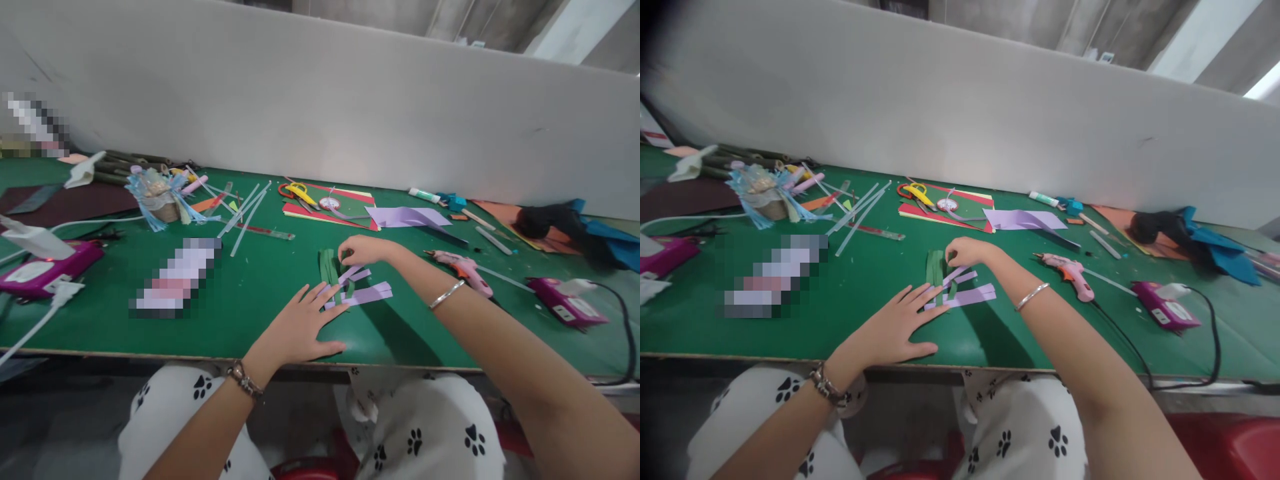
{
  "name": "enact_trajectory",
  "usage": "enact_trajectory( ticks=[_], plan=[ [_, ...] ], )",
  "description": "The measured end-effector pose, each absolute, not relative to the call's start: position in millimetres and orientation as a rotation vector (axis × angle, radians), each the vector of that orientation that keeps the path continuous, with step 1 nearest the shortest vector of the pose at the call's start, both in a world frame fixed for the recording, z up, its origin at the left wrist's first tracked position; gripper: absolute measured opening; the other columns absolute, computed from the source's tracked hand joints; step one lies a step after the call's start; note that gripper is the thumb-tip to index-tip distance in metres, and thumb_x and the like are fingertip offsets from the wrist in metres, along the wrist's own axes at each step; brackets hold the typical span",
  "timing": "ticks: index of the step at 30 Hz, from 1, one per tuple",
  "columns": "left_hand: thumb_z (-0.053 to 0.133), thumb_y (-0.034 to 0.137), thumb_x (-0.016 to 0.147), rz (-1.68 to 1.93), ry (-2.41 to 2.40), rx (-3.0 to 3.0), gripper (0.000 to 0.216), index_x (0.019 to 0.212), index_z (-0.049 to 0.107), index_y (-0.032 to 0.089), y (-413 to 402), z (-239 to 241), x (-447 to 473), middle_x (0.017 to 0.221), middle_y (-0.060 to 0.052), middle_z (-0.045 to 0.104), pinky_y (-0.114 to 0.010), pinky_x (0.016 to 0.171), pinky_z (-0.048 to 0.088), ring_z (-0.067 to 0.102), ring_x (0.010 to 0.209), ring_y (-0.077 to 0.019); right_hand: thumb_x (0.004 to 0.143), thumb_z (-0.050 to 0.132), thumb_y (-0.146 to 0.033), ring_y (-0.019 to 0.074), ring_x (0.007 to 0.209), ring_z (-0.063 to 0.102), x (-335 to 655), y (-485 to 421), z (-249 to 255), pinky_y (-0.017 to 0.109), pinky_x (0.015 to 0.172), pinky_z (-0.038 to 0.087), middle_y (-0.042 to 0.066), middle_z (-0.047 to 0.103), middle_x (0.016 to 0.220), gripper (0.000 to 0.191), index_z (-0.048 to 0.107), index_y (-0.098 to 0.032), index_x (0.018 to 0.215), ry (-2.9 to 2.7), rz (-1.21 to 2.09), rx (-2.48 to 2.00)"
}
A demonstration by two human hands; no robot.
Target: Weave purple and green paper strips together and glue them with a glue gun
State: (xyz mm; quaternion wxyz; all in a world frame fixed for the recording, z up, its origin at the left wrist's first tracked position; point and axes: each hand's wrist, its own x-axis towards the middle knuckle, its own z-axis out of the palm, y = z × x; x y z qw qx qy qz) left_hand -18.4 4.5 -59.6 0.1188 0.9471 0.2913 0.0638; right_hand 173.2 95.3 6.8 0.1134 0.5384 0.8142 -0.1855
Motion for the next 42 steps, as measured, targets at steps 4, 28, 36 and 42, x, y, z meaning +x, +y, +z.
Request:
enact_trajectory(
  ticks=[4,28,36,42],
  plan=[
    [0.044,0.059,0.081,0.204,0.849,2.765,0.061,0.132,0.038,0.027,4.5,-61.0,-18.2,0.145,-0.007,0.024,-0.05,0.105,0.021,0.022,0.132,-0.0294,0.07,0.048,-0.012,0.0125,0.064,0.057,174.5,93.2,4.4,0.021,0.058,0.039,0.003,0.067,0.074,0.024,0.067,-0.016,0.085,2.427,-0.516,1.604],
    [0.051,0.052,0.079,0.198,0.872,2.755,0.06,0.13,0.04,0.022,2.4,-58.2,-16.0,0.144,-0.009,0.028,-0.051,0.105,0.02,0.024,0.131,-0.0302,0.076,0.051,-0.021,0.0179,0.086,0.054,177.2,77.4,1.7,0.03,0.074,0.041,0.012,0.054,0.107,0.031,0.055,-0.014,0.105,2.544,-0.419,1.941],
    [0.045,0.026,0.087,0.286,1.346,2.791,0.035,0.121,0.048,0.019,33.6,-22.7,-33.6,0.128,-0.011,0.048,-0.036,0.087,0.045,0.053,0.109,-0.025,0.076,0.048,-0.02,0.0179,0.084,0.055,194.3,26.9,-19.4,0.033,0.077,0.042,0.007,0.058,0.091,0.015,0.058,-0.018,0.088,2.72,-0.479,2.213],
    [0.036,0.004,0.08,0.136,1.734,2.67,0.035,0.104,0.059,0.018,120.9,-15.5,-44.8,0.113,-0.013,0.058,-0.034,0.072,0.047,0.063,0.089,-0.0244,0.076,0.045,-0.019,0.0174,0.084,0.055,191.1,-4.1,-48.6,0.032,0.073,0.044,0.005,0.058,0.088,0.014,0.058,-0.021,0.082,2.781,-0.595,2.391]
  ],
)
